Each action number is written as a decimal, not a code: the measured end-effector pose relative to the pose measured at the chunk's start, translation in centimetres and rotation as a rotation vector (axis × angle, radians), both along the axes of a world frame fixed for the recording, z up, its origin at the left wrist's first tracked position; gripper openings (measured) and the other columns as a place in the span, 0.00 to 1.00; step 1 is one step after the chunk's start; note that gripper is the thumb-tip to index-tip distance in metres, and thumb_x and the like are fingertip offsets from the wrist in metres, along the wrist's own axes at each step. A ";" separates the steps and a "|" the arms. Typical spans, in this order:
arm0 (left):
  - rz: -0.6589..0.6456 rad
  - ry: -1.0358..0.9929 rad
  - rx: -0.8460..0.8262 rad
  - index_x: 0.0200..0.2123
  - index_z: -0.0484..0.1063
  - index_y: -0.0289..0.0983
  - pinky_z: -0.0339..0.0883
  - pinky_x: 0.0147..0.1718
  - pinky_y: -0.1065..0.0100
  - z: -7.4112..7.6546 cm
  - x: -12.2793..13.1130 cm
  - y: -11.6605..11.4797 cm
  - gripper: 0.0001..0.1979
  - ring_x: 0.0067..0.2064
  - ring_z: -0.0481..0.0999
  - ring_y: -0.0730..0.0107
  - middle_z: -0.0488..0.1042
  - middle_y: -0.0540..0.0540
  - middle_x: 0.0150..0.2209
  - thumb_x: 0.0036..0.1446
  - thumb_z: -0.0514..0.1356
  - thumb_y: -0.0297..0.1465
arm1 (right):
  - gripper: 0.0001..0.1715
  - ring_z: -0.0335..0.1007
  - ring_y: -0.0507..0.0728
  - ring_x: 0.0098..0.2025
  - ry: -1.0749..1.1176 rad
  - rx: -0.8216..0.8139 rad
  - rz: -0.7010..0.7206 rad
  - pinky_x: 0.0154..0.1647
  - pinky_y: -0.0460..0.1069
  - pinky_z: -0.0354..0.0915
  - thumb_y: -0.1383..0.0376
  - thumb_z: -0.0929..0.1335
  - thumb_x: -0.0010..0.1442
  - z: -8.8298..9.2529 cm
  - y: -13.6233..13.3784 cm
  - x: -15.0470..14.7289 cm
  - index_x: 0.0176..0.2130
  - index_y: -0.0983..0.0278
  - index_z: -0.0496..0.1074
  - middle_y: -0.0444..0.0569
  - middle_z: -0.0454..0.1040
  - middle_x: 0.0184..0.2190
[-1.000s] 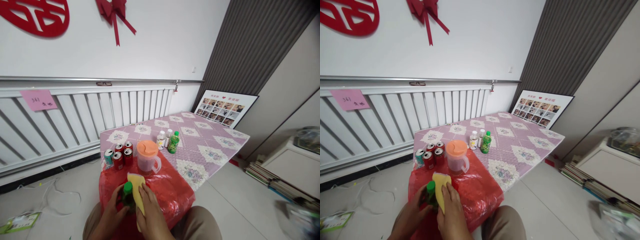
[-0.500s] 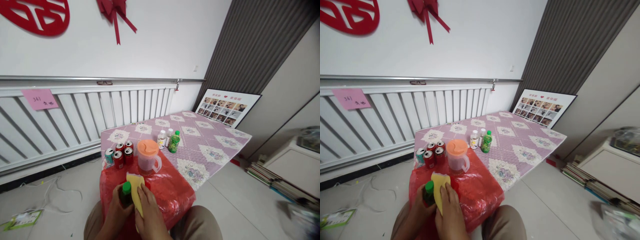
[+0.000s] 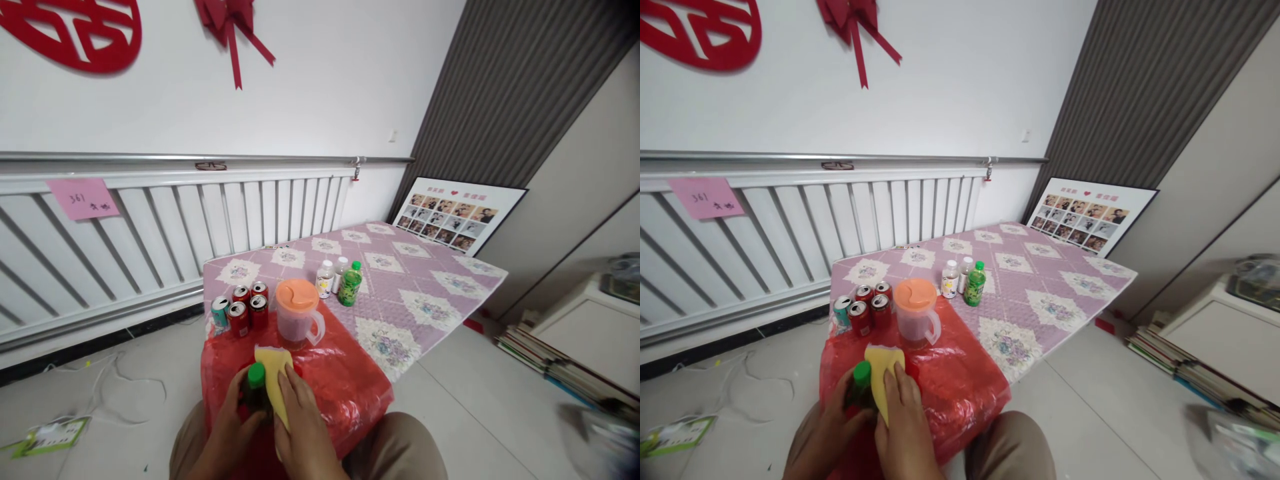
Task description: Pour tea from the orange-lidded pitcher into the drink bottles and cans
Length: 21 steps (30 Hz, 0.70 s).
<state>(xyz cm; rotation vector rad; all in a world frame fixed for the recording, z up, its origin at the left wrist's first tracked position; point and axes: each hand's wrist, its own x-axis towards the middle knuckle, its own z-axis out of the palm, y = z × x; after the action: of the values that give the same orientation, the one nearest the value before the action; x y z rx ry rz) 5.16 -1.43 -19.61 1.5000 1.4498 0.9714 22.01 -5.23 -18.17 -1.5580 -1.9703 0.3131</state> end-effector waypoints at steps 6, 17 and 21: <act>0.095 0.049 0.133 0.57 0.60 0.37 0.69 0.56 0.55 -2.0 0.7 0.6 0.36 0.58 0.73 0.52 0.72 0.38 0.56 0.44 0.68 0.31 | 0.44 0.59 0.68 0.66 -0.020 0.017 0.003 0.62 0.63 0.63 0.80 0.63 0.51 -0.2 -0.4 -0.4 0.65 0.67 0.61 0.63 0.61 0.66; -0.092 0.086 -0.004 0.60 0.65 0.41 0.74 0.49 0.58 1.7 -1.1 0.3 0.37 0.51 0.79 0.51 0.79 0.41 0.50 0.44 0.62 0.24 | 0.44 0.57 0.65 0.67 0.036 -0.031 0.002 0.64 0.61 0.62 0.79 0.63 0.53 -0.4 -0.1 -0.2 0.67 0.67 0.59 0.61 0.59 0.67; -0.018 0.069 -0.023 0.58 0.66 0.41 0.74 0.49 0.58 1.0 -0.6 0.1 0.34 0.50 0.79 0.53 0.79 0.43 0.49 0.44 0.63 0.24 | 0.44 0.57 0.65 0.67 0.050 -0.045 -0.008 0.65 0.62 0.61 0.79 0.63 0.52 -0.6 0.0 -0.2 0.67 0.66 0.59 0.60 0.59 0.67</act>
<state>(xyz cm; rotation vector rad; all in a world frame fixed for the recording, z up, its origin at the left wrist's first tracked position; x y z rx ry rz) 4.58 -1.31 -18.64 1.5402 1.4892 0.8970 21.79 -5.22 -18.80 -1.5708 -1.9306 0.3922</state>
